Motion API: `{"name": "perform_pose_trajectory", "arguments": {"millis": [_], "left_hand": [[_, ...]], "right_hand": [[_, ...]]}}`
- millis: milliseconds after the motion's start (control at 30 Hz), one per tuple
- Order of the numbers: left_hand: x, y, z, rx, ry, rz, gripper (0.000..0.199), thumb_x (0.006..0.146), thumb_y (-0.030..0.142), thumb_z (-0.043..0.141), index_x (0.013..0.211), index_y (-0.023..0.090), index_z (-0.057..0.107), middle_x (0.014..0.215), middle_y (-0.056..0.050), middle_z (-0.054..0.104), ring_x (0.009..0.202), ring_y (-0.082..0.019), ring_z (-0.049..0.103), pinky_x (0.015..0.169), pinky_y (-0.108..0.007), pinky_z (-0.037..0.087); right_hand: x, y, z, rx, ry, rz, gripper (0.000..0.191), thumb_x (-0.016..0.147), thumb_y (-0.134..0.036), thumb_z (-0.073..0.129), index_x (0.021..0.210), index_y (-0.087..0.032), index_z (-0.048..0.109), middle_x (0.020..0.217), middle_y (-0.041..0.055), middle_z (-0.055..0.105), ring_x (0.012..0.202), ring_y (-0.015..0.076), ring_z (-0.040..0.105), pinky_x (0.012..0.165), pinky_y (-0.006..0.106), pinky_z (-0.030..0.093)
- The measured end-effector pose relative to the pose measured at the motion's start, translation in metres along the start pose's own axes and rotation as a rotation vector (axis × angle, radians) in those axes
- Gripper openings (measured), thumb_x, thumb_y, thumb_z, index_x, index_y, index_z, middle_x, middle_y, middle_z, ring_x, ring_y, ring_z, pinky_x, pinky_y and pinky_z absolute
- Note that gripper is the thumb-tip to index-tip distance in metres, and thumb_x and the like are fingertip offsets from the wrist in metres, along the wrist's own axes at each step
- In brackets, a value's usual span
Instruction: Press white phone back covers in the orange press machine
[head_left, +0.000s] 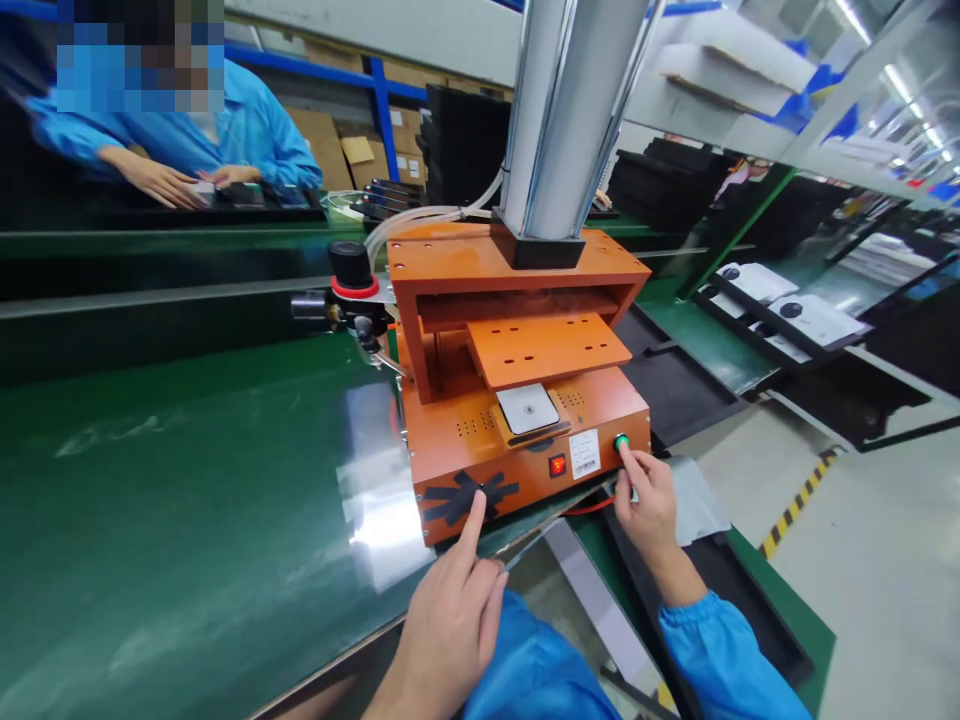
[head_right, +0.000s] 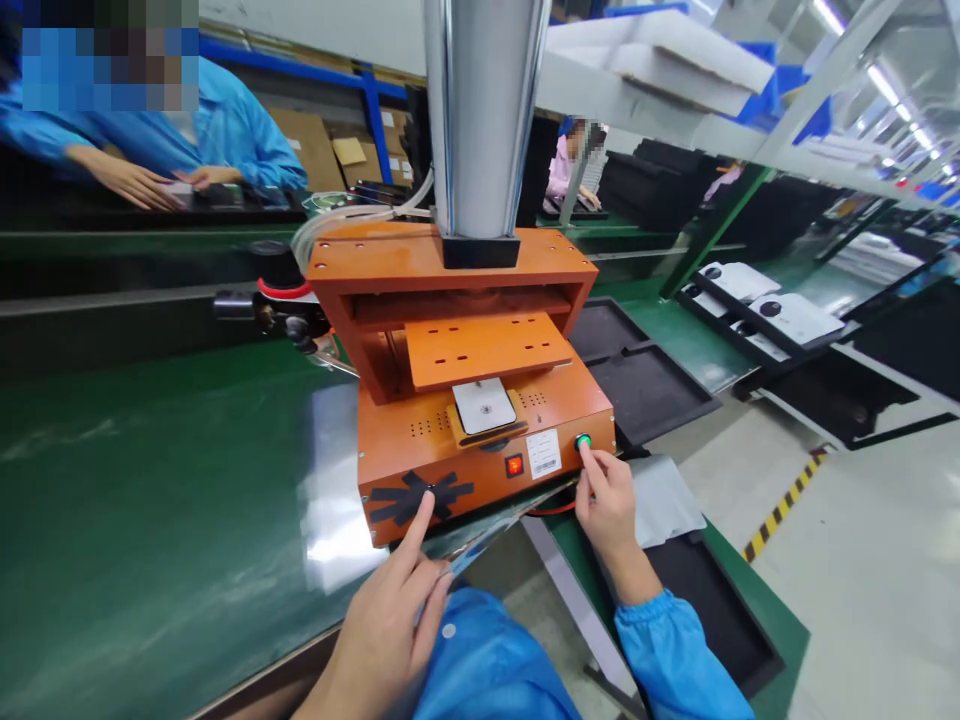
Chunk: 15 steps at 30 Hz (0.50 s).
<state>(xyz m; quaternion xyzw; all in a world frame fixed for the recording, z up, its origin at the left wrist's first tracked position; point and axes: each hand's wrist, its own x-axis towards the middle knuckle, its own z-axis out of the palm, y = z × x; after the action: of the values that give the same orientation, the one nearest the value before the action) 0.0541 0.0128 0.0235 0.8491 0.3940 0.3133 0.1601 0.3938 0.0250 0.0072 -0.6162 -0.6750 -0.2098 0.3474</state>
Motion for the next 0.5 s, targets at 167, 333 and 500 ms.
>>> {"name": "perform_pose_trajectory", "arguments": {"millis": [167,333,500], "left_hand": [[-0.0024,0.0004,0.0005,-0.015,0.032,0.004,0.022,0.099,0.015,0.047,0.079,0.018,0.055,0.170,-0.019,0.019,0.071,-0.015,0.065,0.069,-0.035,0.054],[-0.0020,0.0001,0.0039,0.026,0.060,-0.004,0.022,0.099,0.015,0.046,0.079,0.019,0.055,0.168,-0.018,0.026,0.067,-0.014,0.061,0.067,-0.035,0.054],[0.0028,-0.0030,0.0011,0.053,0.070,-0.058,0.026,0.101,0.019,0.045,0.075,0.020,0.053,0.165,-0.015,0.037,0.061,-0.013,0.059,0.063,-0.035,0.055]], "right_hand": [[0.0045,0.0085,-0.0030,0.035,0.018,-0.025,0.063,0.097,-0.006,0.051,0.155,-0.032,0.045,0.119,0.0129,0.062,0.104,0.0283,0.061,0.090,0.047,0.055],[0.0036,0.0084,0.0007,0.054,0.046,-0.029,0.062,0.096,-0.007,0.056,0.152,-0.033,0.050,0.116,0.0112,0.063,0.102,0.0270,0.062,0.089,0.046,0.056],[0.0104,0.0033,0.0016,0.075,0.094,0.040,0.050,0.097,-0.014,0.058,0.145,-0.029,0.058,0.117,0.0117,0.063,0.104,0.0279,0.063,0.092,0.048,0.056]]}}
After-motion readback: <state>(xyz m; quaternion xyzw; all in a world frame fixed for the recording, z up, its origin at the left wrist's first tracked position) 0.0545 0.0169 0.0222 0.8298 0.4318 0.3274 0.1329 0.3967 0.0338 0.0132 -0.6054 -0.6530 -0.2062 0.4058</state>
